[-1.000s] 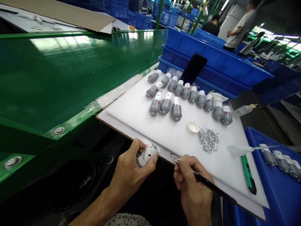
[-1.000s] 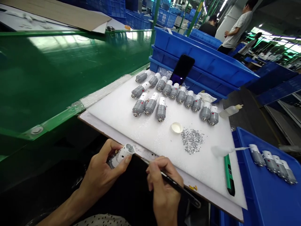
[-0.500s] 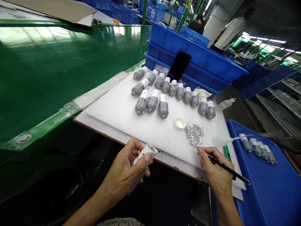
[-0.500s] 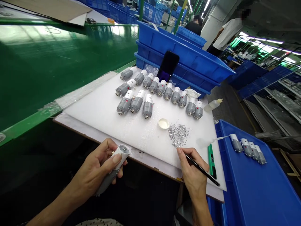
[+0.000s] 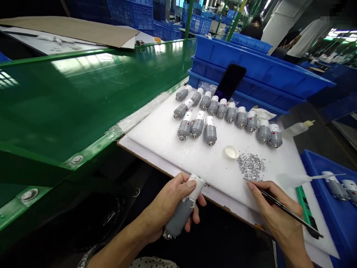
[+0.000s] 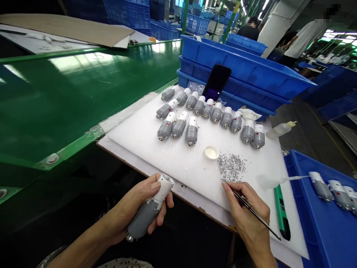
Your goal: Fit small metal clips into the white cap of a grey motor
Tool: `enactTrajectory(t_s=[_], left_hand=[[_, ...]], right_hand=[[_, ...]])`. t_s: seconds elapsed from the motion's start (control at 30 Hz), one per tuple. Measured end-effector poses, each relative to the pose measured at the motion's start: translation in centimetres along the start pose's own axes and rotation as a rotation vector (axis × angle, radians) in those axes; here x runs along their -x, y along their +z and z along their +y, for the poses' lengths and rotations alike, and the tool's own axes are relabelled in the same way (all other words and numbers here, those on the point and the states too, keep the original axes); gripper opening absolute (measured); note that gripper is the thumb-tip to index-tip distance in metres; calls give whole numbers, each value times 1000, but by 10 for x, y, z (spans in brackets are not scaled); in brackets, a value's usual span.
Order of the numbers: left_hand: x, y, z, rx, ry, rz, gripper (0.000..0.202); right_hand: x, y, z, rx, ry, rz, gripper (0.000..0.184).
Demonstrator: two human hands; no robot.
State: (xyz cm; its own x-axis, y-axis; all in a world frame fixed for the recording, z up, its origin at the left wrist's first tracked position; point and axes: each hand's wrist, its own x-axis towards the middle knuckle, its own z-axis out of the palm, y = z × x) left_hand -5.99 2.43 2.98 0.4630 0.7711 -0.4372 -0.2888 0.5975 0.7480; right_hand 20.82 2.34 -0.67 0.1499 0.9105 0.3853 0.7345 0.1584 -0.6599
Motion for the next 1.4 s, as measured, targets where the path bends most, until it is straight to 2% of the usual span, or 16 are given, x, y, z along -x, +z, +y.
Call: enactTrajectory(t_s=[0.13, 0.3, 0.4, 0.47, 0.6, 0.7, 0.83, 0.93, 1.07, 1.13, 1.23, 1.3, 1.4], left_hand=[[2, -6, -3, -20, -9, -37, 39], [8, -12, -2, -82, -58, -17, 42], [12, -10, 1, -126, -104, 37, 44], [15, -5, 3, -242, -92, 103, 42], [16, 2, 1, -695, 55, 262, 30], [14, 2, -4, -975, 206, 340, 30], [14, -1, -14, -1134, 320, 375, 28], [14, -2, -19, -1167, 346, 386, 26], [16, -3, -15, -1123, 343, 361, 22], [17, -4, -10, -1014, 299, 325, 21], [18, -7, -2, -666, 173, 229, 29], [16, -8, 0, -373, 101, 173, 37], [11, -5, -3, -83, 84, 162, 41]], right_hand=[[-1, 0, -1, 15, -6, 9, 16], [-2, -2, -1, 20, -18, -7, 17], [-3, -2, 0, 23, -21, -23, 18], [-3, -3, 1, 20, -24, -39, 17], [-1, -5, 3, 11, -33, -41, 14], [1, -6, 4, 12, -34, -27, 14], [2, -7, -2, 24, -44, -43, 22], [-1, -11, -10, 15, -55, -45, 26], [-5, -15, -13, 6, -100, -114, 30], [-3, -14, -12, -4, -95, -90, 25], [6, -9, -20, -32, -15, 45, 14], [14, -5, -36, -79, 26, 90, 10], [21, 2, -68, -153, -21, 52, 8]])
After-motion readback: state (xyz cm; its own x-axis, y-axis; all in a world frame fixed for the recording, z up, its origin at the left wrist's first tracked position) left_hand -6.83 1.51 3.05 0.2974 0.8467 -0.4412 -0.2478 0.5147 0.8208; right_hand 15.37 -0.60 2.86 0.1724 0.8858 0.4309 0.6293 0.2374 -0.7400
